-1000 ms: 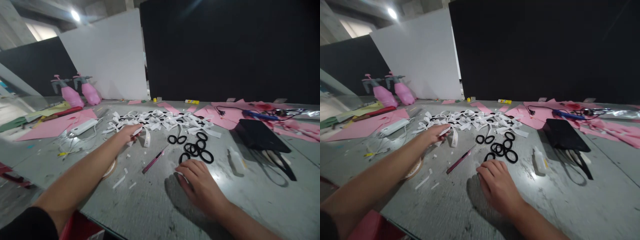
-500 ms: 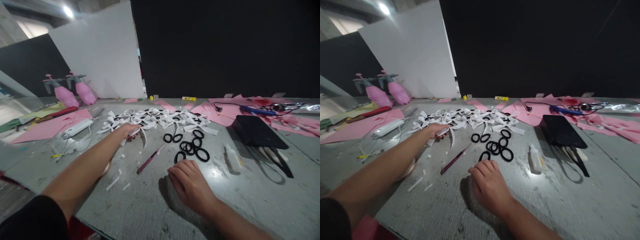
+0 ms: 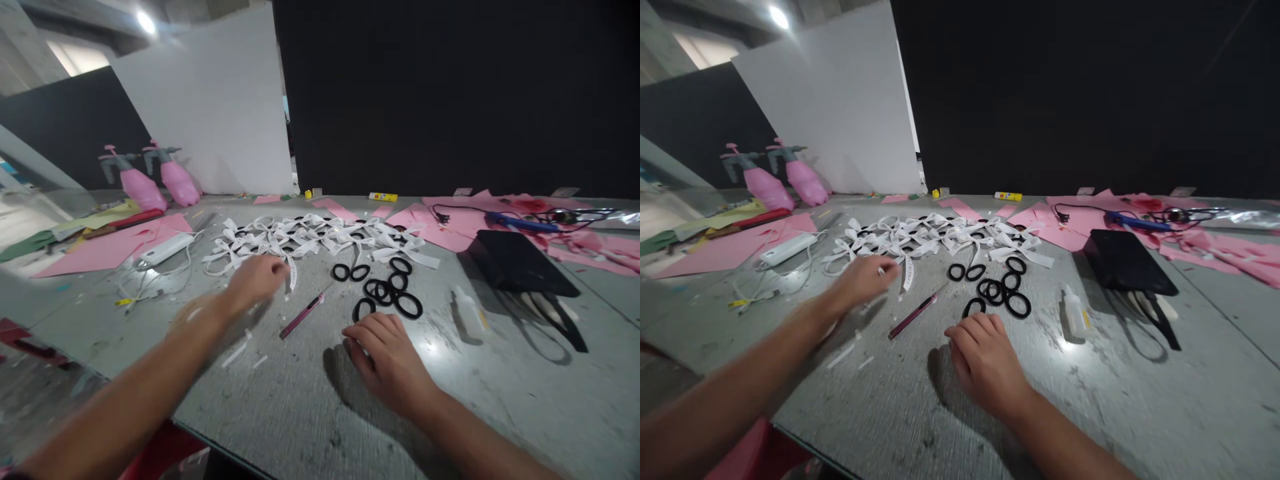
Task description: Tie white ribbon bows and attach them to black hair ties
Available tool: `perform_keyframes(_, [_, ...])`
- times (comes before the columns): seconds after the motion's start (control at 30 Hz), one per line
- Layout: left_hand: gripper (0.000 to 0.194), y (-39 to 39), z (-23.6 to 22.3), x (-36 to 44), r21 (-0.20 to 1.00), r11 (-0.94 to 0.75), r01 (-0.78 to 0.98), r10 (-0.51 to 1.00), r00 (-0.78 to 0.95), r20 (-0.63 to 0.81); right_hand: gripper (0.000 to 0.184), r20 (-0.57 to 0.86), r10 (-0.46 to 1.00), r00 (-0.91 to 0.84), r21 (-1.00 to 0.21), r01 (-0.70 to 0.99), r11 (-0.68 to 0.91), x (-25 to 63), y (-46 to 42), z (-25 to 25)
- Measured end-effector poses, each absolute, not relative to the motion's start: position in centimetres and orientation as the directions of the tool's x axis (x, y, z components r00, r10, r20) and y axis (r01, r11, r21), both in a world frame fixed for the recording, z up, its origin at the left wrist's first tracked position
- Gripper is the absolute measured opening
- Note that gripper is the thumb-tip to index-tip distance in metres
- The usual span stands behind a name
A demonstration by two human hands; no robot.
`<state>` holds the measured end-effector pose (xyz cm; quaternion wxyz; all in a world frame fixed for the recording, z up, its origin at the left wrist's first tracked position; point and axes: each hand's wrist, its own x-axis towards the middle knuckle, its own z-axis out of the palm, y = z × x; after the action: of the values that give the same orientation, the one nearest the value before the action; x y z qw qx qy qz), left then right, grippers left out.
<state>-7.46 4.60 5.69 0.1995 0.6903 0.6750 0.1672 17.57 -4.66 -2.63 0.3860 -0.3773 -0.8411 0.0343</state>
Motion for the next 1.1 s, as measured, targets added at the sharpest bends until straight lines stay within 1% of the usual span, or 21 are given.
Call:
perform_keyframes(0.03, [0.025,2.8,5.0,-6.8,0.374,-0.127,0.919,0.988,0.150,-0.032,0.017,0.620,0.660,-0.424,-0.341,0.612,0.713,17.6,-4.6,-2.7])
perform_keyframes(0.07, [0.031,1.2,4.2,-6.1,0.274,-0.192,0.942,0.978,0.207,-0.027,0.017,0.616,0.658,-0.433,-0.331,0.615,0.715,17.6,-4.5,-2.7])
perform_keyframes(0.1, [0.036,-0.2,3.5,-5.5,0.195,-0.206,0.959,0.975,0.217,-0.040,0.017,0.615,0.653,-0.441,-0.321,0.617,0.719,17.6,-4.5,-2.8])
perform_keyframes(0.13, [0.036,-1.3,2.8,-5.0,0.144,-0.208,0.967,0.974,0.219,-0.063,0.017,0.617,0.647,-0.447,-0.310,0.618,0.722,17.6,-4.5,-2.7])
perform_keyframes(0.2, [0.029,-2.5,2.0,-4.7,0.111,-0.237,0.965,0.964,0.247,-0.093,0.017,0.628,0.637,-0.447,-0.288,0.626,0.724,17.7,-4.6,-2.4])
perform_keyframes(0.27, [0.024,-2.8,1.8,-5.0,0.119,-0.269,0.956,0.953,0.282,-0.114,0.017,0.642,0.626,-0.442,-0.254,0.648,0.718,17.9,-5.0,-1.7])
perform_keyframes(0.4, [0.025,-4.3,2.4,-6.2,0.134,-0.260,0.956,0.954,0.276,-0.116,0.017,0.626,0.631,-0.457,-0.159,0.718,0.678,19.1,-6.3,0.3])
perform_keyframes(0.47, [0.025,-6.2,2.5,-6.3,0.207,-0.197,0.958,0.966,0.226,-0.126,0.016,0.607,0.632,-0.483,-0.131,0.723,0.678,19.7,-6.9,0.8])
perform_keyframes(0.53, [0.024,-8.5,2.3,-5.7,0.325,-0.049,0.944,0.976,0.115,-0.187,0.017,0.590,0.609,-0.530,-0.138,0.677,0.723,20.2,-7.5,0.6])
perform_keyframes(0.57, [0.024,-9.6,2.1,-5.2,0.403,0.011,0.915,0.971,0.087,-0.225,0.020,0.571,0.597,-0.563,-0.153,0.641,0.752,20.2,-7.8,0.4])
perform_keyframes(0.67, [0.026,-12.0,1.1,-3.1,0.619,0.137,0.773,0.960,0.049,-0.274,0.039,0.457,0.556,-0.695,-0.203,0.527,0.825,19.8,-8.6,-0.7])
perform_keyframes(0.73, [0.023,-12.9,0.5,-1.5,0.700,0.131,0.702,0.964,0.076,-0.256,0.046,0.378,0.544,-0.750,-0.223,0.496,0.839,19.4,-9.1,-1.2])
perform_keyframes(0.77, [0.021,-13.2,0.3,-0.8,0.731,0.114,0.673,0.964,0.104,-0.246,0.043,0.351,0.546,-0.760,-0.228,0.496,0.838,19.2,-9.3,-1.4])
perform_keyframes(0.87, [0.024,-13.7,-0.1,0.0,0.784,0.045,0.620,0.960,0.189,-0.205,0.021,0.325,0.596,-0.734,-0.243,0.544,0.803,19.4,-9.3,-1.8])
perform_keyframes(0.93, [0.029,-13.4,-0.1,-0.9,0.754,-0.025,0.657,0.977,0.175,-0.120,0.015,0.336,0.636,-0.695,-0.281,0.571,0.772,20.0,-8.9,-2.0])
perform_keyframes(0.97, [0.031,-12.9,-0.2,-1.9,0.707,-0.059,0.705,0.988,0.142,-0.059,0.015,0.342,0.659,-0.670,-0.315,0.579,0.752,20.2,-8.7,-2.1])
perform_keyframes(1.03, [0.035,-11.2,-0.3,-4.5,0.558,-0.118,0.822,0.992,0.069,0.109,0.017,0.341,0.700,-0.627,-0.392,0.583,0.712,20.6,-8.2,-2.4])
perform_keyframes(1.1, [0.041,-8.8,-0.4,-7.3,0.357,-0.089,0.930,0.984,0.028,0.174,0.019,0.333,0.724,-0.604,-0.446,0.575,0.686,20.7,-8.0,-2.6])
